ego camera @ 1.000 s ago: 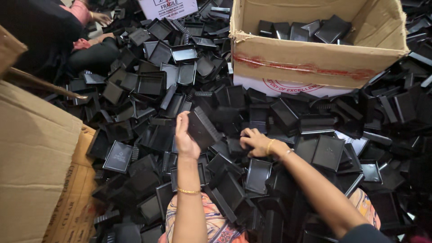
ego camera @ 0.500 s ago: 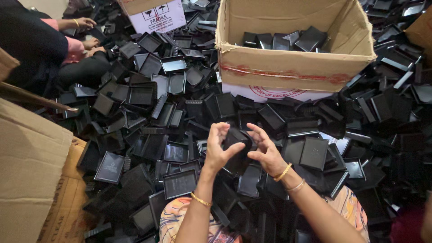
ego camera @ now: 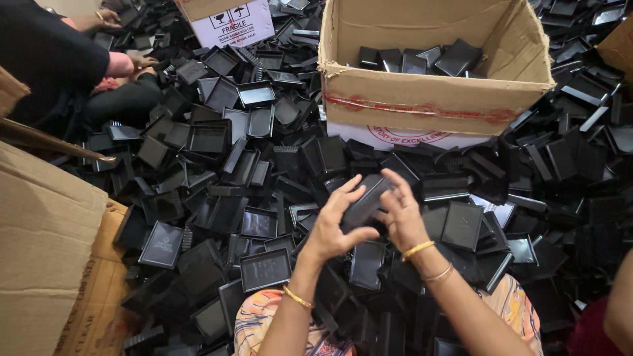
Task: The person sits on the floor and repeatedly picks up small black plastic cases from a large pile. They open each case, briefly inspect the interior, and place the case into a cardboard box. The process continues with many identical items.
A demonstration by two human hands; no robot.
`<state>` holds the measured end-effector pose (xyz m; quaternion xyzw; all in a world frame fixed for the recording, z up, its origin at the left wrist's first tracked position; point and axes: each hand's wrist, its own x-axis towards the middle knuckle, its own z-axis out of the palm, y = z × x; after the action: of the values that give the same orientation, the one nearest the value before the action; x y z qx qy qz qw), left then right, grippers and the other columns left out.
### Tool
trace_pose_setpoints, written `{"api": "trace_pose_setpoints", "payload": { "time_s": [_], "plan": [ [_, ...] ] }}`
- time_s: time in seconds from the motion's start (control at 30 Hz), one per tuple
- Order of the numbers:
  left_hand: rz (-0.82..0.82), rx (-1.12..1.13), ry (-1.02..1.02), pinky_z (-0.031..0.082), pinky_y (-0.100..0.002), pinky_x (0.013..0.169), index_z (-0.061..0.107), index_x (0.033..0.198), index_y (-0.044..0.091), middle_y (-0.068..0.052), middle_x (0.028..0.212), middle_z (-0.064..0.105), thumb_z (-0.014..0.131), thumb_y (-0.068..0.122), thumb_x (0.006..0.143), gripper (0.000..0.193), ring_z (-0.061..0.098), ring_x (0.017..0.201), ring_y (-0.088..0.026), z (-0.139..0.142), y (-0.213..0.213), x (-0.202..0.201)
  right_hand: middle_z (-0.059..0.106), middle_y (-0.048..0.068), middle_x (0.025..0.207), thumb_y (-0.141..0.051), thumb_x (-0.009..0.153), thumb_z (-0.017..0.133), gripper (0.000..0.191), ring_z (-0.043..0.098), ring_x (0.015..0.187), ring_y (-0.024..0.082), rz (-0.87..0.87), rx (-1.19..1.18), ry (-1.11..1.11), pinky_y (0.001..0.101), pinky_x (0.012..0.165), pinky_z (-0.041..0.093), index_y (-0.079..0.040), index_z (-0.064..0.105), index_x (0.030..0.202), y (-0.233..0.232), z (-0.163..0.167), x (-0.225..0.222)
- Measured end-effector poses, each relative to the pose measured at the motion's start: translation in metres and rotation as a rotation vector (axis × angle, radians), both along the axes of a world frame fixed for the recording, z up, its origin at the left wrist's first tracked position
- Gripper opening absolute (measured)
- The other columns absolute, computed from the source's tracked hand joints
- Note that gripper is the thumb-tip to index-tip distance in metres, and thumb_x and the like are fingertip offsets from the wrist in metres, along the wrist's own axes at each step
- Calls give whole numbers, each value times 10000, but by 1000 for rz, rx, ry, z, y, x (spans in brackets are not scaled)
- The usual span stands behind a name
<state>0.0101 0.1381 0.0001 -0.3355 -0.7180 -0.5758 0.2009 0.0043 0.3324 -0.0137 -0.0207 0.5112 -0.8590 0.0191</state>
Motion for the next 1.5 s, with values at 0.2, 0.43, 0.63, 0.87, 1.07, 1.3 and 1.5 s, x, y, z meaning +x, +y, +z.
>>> {"api": "trace_pose_setpoints", "payload": {
  "time_s": [0.2,0.43,0.63,0.87,1.07,1.3,1.5],
  "plan": [
    [138,-7,-325,604,-323,973,649,1312,71,-169,1226,760,811,179,904,452,764,1132,-235,-6,-1,1,654,-32,1247,-67,855,688,524,661,1049,97,254,284,39,282,895,587,-166,571,1356,24,26,-11],
    [237,52,-355,572,-375,948,554,1363,54,-201,1309,654,750,220,898,531,707,1126,-297,-26,-20,-27,599,120,1073,-164,891,833,468,557,971,201,-352,1043,529,352,873,500,50,549,1196,82,103,-96],
    [302,-1143,-664,430,-529,1062,612,1359,139,-153,1359,607,817,491,772,715,539,1302,-363,-50,-27,-29,619,238,1285,-283,844,785,561,591,1207,427,-116,1693,691,495,1037,492,-21,583,1297,146,37,-125],
    [245,-1402,-786,341,-549,1114,572,1400,133,-157,1465,509,900,566,659,918,424,1395,-354,-58,-12,-32,666,216,1251,-435,772,749,514,602,1229,377,374,2016,68,485,1030,506,-87,647,1137,172,-21,-109],
    [360,-1169,-669,365,-583,1068,608,1331,117,-143,1409,546,845,490,730,746,491,1323,-374,-66,-24,-28,629,106,1267,-496,745,775,536,608,1232,315,296,2117,65,534,989,478,-116,639,1098,146,14,-107],
    [397,-920,-503,422,-572,989,597,1284,87,-150,1285,595,791,453,781,652,548,1217,-380,-73,-26,-30,585,237,1213,-512,721,862,778,597,1084,434,-70,1919,286,549,907,516,-51,528,1251,74,-11,-124],
    [397,-765,-397,463,-545,963,603,1271,71,-157,1274,607,792,393,805,597,574,1195,-386,-65,-30,-25,604,214,1121,-453,618,926,678,577,1033,409,-72,1960,143,515,880,486,-137,602,1122,74,-33,-135]
  ]
}}
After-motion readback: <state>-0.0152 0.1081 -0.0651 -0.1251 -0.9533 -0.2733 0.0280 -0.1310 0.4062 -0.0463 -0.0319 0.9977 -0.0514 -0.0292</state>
